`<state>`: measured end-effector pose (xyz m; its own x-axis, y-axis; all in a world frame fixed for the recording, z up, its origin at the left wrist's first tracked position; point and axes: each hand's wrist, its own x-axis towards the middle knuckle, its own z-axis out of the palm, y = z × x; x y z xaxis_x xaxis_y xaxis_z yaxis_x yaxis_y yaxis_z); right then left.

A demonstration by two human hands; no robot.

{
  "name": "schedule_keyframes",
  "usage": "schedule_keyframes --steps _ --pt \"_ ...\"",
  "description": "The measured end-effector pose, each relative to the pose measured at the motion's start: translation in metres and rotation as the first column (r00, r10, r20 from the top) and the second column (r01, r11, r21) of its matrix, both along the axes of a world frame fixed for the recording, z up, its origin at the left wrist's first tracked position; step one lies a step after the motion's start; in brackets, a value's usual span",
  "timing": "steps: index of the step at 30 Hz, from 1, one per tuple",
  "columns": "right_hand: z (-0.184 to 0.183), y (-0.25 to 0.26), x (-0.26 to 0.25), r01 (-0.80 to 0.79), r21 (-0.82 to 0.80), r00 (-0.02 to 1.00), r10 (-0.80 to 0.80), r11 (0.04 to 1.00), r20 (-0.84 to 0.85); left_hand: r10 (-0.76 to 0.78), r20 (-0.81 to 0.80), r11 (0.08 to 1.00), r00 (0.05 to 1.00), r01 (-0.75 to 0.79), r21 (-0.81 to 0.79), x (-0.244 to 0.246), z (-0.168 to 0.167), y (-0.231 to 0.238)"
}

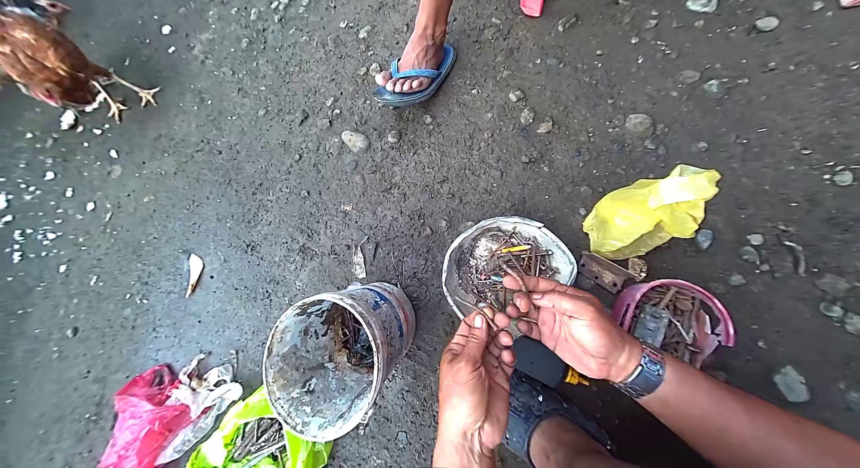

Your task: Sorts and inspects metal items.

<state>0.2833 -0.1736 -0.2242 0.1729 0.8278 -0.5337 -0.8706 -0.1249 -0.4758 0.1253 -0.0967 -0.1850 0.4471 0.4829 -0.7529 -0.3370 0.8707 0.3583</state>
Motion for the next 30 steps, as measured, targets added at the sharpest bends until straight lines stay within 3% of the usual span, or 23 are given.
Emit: schedule_keyframes --steps 5,13,23,25,27,30 --pt "-0.001 -0.002 0.002 -0.037 0.025 0.999 0.036 0.999 0.026 0.026 -0.001 1.000 1.000 -0.026 0.010 -0.002 -0.003 0.001" --pt "-0.004 -0.004 0.003 -0.048 0.035 0.998 0.047 0.998 0.036 -0.026 -0.210 0.977 0.977 0.069 0.201 0.000 0.000 0.001" --pt "-0.008 -0.002 -0.002 -0.092 0.079 0.993 0.086 0.993 0.075 -0.014 -0.256 0.941 0.967 0.100 0.324 -0.018 0.004 0.003" --pt "-0.010 -0.003 -0.002 -0.119 0.081 0.988 0.111 0.990 0.106 0.037 -0.281 0.888 0.959 0.098 0.450 -0.038 0.021 0.007" --pt "-0.012 -0.003 -0.003 -0.144 0.082 0.979 0.129 0.986 0.160 0.124 -0.324 0.754 0.938 0.123 0.646 -0.078 0.043 0.018" --pt "-0.013 -0.002 -0.002 -0.190 0.087 0.962 0.167 0.978 0.216 0.404 -0.471 0.566 0.784 0.190 0.802 -0.168 0.075 0.045"
